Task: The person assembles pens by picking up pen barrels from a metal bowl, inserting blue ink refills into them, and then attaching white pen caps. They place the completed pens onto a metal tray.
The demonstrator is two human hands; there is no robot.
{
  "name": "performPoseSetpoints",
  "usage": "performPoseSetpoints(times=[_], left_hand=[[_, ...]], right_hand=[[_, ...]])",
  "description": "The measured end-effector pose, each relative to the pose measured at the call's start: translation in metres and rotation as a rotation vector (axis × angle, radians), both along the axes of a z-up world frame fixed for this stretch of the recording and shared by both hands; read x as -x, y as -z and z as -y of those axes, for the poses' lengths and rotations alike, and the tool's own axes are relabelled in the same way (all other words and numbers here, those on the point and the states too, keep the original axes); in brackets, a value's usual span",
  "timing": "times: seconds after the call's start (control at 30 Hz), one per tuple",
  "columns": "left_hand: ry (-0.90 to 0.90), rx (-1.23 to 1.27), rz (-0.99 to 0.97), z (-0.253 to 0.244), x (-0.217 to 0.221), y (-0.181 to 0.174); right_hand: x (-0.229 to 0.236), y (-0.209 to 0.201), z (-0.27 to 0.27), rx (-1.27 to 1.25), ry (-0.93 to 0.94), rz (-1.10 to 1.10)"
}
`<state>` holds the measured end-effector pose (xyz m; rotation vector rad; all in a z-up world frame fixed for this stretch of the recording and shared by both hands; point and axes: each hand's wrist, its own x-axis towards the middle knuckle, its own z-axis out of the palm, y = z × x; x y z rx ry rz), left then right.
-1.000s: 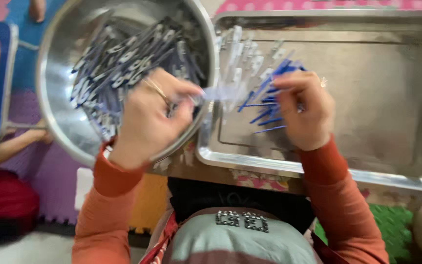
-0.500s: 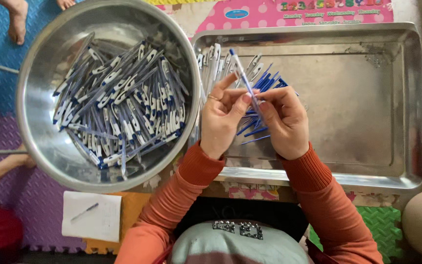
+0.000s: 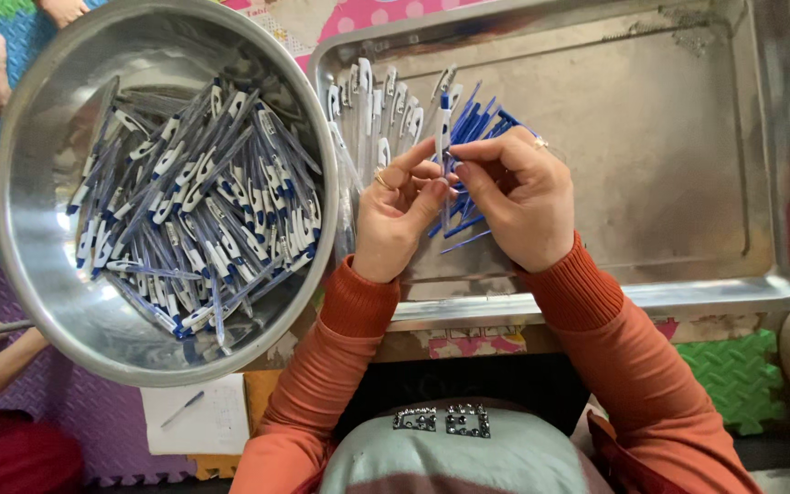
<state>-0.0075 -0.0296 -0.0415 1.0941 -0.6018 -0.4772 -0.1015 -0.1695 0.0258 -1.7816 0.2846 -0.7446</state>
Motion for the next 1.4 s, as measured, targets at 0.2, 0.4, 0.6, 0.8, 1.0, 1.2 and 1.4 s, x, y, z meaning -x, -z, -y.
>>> performPoseSetpoints(times=[0.2,0.4,0.6,0.8,1.0,1.2,1.4], left_hand=[[-0.032,-0.088,0.089,-0.004,-0.001,-0.004],[-0.085,-0.232,0.235,-0.010,-0.001,-0.026],[-0.204,-0.321,0.453,-0.007,0.002,-0.032],[-0.239,-0.313,0.443,0.005,0.008,-0.024],[-0.188,-0.349,0.315,-0.009,-0.005,-0.022],[-0.141,-0.363,0.292,-0.006,-0.006,-0.022],[-0.104,-0.445,0.373,-0.009,0.002,-0.047]], right_hand=[[0.001,0.001,0.005,0.018,-0.024,-0.035],[0.003,0.004,0.010,0.050,-0.045,-0.043],[0.001,0.007,0.010,0.149,-0.007,-0.021],[-0.003,0.017,-0.001,0.341,0.152,-0.003],[-0.007,0.025,0.012,0.052,0.002,-0.121],[-0.006,0.034,0.018,-0.375,0.028,-0.067],[-0.003,0.002,0.009,-0.287,0.071,-0.057]])
